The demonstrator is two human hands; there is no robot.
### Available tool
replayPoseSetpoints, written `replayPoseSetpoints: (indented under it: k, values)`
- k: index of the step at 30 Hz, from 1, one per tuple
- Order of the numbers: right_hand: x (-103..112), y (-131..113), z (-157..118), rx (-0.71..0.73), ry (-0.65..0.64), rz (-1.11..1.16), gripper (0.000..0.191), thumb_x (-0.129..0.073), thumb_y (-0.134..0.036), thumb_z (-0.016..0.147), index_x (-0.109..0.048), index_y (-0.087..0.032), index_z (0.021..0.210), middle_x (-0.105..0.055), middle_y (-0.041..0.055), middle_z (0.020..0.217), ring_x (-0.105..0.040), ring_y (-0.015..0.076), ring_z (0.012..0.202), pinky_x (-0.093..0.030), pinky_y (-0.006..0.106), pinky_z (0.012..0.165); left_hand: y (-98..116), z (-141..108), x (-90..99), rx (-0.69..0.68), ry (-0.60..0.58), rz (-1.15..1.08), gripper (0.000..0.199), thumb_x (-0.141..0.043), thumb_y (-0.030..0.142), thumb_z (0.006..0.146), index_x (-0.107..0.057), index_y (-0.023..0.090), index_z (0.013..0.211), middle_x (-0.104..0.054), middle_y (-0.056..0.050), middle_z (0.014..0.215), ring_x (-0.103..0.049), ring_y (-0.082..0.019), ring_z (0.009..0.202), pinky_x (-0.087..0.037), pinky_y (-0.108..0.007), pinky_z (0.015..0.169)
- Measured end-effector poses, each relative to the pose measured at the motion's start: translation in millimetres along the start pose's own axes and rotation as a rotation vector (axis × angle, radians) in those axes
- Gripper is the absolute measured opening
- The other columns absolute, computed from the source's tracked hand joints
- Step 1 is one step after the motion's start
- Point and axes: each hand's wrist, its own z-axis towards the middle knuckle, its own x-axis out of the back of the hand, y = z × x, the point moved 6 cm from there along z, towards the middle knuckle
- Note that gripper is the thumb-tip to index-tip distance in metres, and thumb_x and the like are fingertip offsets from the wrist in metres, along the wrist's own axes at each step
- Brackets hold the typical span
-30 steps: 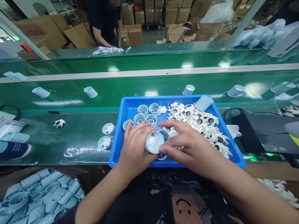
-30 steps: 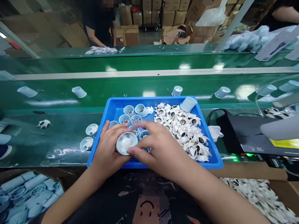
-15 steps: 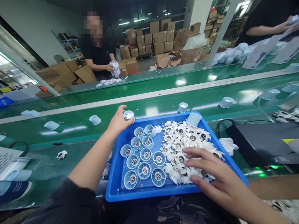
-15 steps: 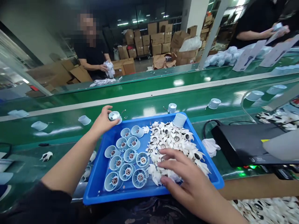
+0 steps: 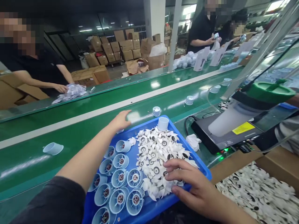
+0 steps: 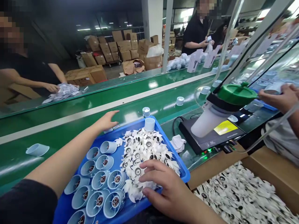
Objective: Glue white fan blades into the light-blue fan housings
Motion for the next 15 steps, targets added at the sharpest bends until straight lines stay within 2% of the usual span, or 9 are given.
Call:
replayPoseSetpoints:
  k: [2,3,5,6,8,10,13,15]
  values:
    - [-2.3,2.2,2.8,0.004,-0.009,0.026,0.017,-0.058,-0.02,0.093,-0.063,-0.022,0.109,-0.058,0.0073,0.123,-0.06,0.012,0.111,-0.052,0.023,0.096,48.5,2.1,-9.4,-0.166,-0.015,0.009,0.052,-0.061,0.028,0.091,-0.05,0.026,0.142,-0.046,-0.007,0.153,-0.041,-0.024,0.142,-0.031,-0.038,0.119]
    - [-3.7,2.0,4.9,0.013,-0.022,0.035,0.017,-0.058,-0.021,0.093,-0.064,-0.021,0.109,-0.059,0.0074,0.123,-0.06,0.0124,0.112,-0.051,0.023,0.097,71.2,2.2,-16.7,-0.239,-0.03,0.016,0.052,-0.063,0.03,0.09,-0.052,0.029,0.14,-0.045,-0.004,0.154,-0.04,-0.025,0.143,-0.03,-0.038,0.12]
    - [-6.4,-0.5,9.3,0.037,-0.055,0.051,0.017,-0.057,-0.022,0.094,-0.064,-0.021,0.109,-0.058,0.0081,0.124,-0.059,0.0134,0.112,-0.05,0.025,0.097,105.6,1.9,-30.8,-0.321,-0.039,0.038,0.05,-0.07,0.029,0.085,-0.058,0.028,0.133,-0.041,-0.006,0.157,-0.037,-0.03,0.144,-0.03,-0.045,0.119]
    - [-7.2,-2.2,10.9,0.05,-0.066,0.058,0.017,-0.057,-0.022,0.094,-0.064,-0.02,0.109,-0.058,0.0086,0.125,-0.059,0.0139,0.112,-0.05,0.026,0.097,116.3,0.8,-35.7,-0.339,-0.03,0.05,0.045,-0.071,0.027,0.084,-0.061,0.025,0.128,-0.04,-0.009,0.157,-0.036,-0.034,0.145,-0.029,-0.05,0.119]
    - [-7.5,-4.6,11.7,0.065,-0.072,0.064,0.018,-0.056,-0.023,0.094,-0.064,-0.02,0.109,-0.057,0.0091,0.125,-0.059,0.0145,0.113,-0.05,0.027,0.098,125.2,-6.1,-38.0,-0.353,0.008,0.065,0.029,-0.066,0.021,0.088,-0.065,0.02,0.116,-0.04,-0.013,0.157,-0.036,-0.036,0.144,-0.029,-0.056,0.117]
    - [-5.5,-3.4,8.3,0.059,-0.066,0.055,0.017,-0.056,-0.022,0.094,-0.064,-0.02,0.109,-0.058,0.0087,0.125,-0.059,0.0141,0.113,-0.05,0.026,0.099,121.7,-22.7,-29.6,-0.359,0.057,0.063,0.019,-0.058,0.019,0.093,-0.063,0.019,0.111,-0.037,-0.015,0.157,-0.038,-0.035,0.143,-0.034,-0.056,0.114]
    - [9.9,2.6,-4.4,0.082,-0.016,-0.02,0.017,-0.055,-0.021,0.094,-0.063,-0.022,0.109,-0.057,0.0074,0.126,-0.06,0.0139,0.11,-0.053,0.024,0.096,111.4,-70.4,1.9,-0.473,0.218,-0.027,0.013,-0.05,0.02,0.098,-0.058,0.021,0.108,-0.041,-0.016,0.154,-0.049,-0.031,0.134,-0.045,-0.053,0.105]
    - [35.6,8.3,-15.1,0.116,0.12,-0.144,0.023,-0.055,-0.019,0.094,-0.062,-0.025,0.115,-0.054,0.0072,0.131,-0.057,0.0177,0.116,-0.053,0.029,0.097,106.7,-112.5,26.1,-0.58,0.361,-0.1,0.008,-0.049,0.019,0.098,-0.053,0.023,0.103,-0.052,-0.014,0.14,-0.056,-0.028,0.123,-0.047,-0.053,0.102]
